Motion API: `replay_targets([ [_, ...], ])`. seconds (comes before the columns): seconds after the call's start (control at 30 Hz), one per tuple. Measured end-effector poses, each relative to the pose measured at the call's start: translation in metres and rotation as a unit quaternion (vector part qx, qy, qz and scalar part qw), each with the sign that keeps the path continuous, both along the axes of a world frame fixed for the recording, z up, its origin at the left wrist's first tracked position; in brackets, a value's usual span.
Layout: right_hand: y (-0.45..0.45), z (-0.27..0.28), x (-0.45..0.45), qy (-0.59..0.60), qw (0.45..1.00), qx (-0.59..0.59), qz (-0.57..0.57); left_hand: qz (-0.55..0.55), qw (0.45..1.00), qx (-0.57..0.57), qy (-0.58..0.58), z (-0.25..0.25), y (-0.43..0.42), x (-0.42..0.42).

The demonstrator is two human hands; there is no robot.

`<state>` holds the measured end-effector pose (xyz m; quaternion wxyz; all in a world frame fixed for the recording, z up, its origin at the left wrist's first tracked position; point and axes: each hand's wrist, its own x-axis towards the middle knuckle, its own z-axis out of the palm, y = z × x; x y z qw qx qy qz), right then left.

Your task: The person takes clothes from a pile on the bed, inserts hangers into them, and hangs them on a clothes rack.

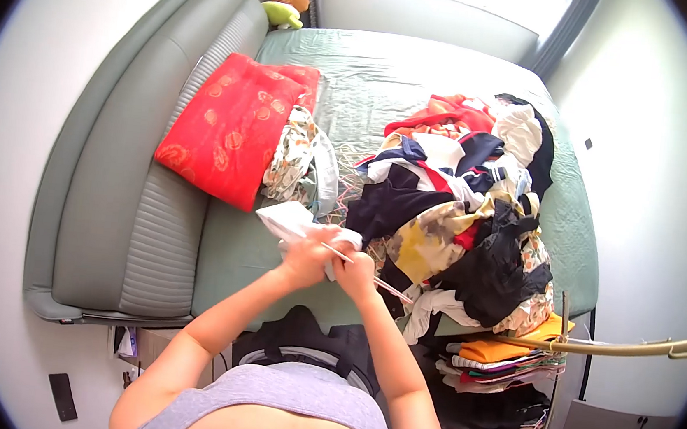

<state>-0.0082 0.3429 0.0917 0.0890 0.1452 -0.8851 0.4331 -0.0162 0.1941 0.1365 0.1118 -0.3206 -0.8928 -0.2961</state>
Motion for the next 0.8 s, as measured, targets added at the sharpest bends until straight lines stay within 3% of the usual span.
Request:
replay_targets([
  [0.03,-0.009,-0.005,-0.003,0.097,0.992,-0.078,-0.03,-0.01,1.0,0.023,0.0,0.004,0.01,0.004],
  [0.07,-0.004,-0.007,-0.004,0.08,0.989,-0.113,-0.051,-0.02,0.999,0.046,0.001,0.01,0.015,0.007],
  [0.1,0.001,0.007,-0.004,0.063,0.984,-0.149,-0.072,-0.02,0.987,0.117,-0.109,0.027,0.016,0.007],
  [0.13,0.005,0.015,-0.004,0.046,0.977,-0.185,-0.093,-0.043,0.981,0.157,-0.104,0.032,0.01,0.005],
  [0.27,0.032,0.009,0.002,0.061,0.954,-0.271,-0.111,0.037,0.987,-0.094,0.124,0.056,-0.027,-0.017],
  [0.33,0.036,0.025,0.004,0.047,0.939,-0.304,-0.154,0.022,0.975,-0.165,0.147,0.038,-0.041,-0.033],
  [0.4,0.032,0.034,0.009,0.041,0.925,-0.34,-0.164,-0.014,0.984,-0.138,0.108,0.022,-0.03,-0.034],
  [0.53,0.017,0.029,0.016,0.027,0.926,-0.319,-0.198,-0.094,0.982,-0.095,0.136,0.022,0.019,-0.018],
  [0.67,0.037,0.029,0.034,0.081,0.907,-0.345,-0.227,-0.075,0.992,-0.054,0.088,0.014,0.041,-0.012],
  [0.73,0.06,0.046,0.057,0.182,0.906,-0.24,-0.295,-0.071,0.995,-0.01,0.063,0.02,0.05,-0.005],
  [0.8,0.085,0.019,0.079,0.173,0.929,-0.129,-0.3,-0.064,0.996,0.031,0.061,0.028,0.063,0.003],
])
